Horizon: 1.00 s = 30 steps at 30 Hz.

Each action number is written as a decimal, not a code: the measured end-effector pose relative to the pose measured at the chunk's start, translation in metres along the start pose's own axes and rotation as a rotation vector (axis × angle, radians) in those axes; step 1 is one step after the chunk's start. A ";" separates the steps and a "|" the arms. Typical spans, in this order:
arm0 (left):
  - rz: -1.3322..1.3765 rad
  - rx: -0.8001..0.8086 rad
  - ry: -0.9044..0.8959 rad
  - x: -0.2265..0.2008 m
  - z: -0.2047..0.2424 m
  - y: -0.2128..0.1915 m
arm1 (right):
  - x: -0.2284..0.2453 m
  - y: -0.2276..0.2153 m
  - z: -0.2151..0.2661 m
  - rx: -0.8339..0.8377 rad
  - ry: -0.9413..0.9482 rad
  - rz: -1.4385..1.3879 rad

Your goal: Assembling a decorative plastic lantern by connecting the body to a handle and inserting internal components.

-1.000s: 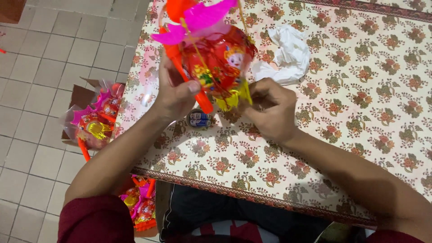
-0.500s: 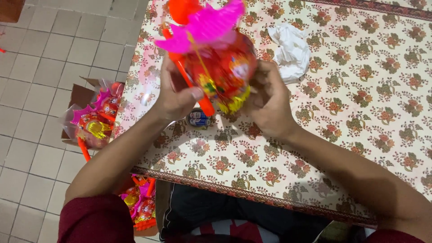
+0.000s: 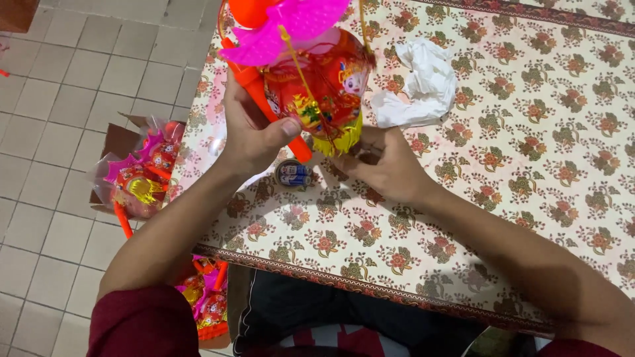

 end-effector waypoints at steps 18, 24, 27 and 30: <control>-0.091 -0.126 0.104 -0.015 -0.008 -0.005 | 0.004 -0.004 -0.003 -0.013 -0.360 0.017; -0.144 0.010 0.041 -0.020 -0.006 0.001 | -0.006 -0.013 -0.001 -0.271 -0.474 0.289; -0.347 0.064 -0.107 -0.017 -0.009 0.012 | -0.008 -0.012 -0.004 -0.279 -0.609 0.061; -0.222 0.169 -0.051 -0.015 -0.016 0.020 | 0.012 -0.008 0.003 -0.239 -0.567 -0.049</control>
Point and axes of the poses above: each hand's wrist, its own z-axis away from the middle knuckle, its own y-axis out of the palm, x = y × z, the point moved 4 cm from there along -z, towards the middle knuckle, and after that the axes turned 12 degrees about x, right-handed, at the moved point
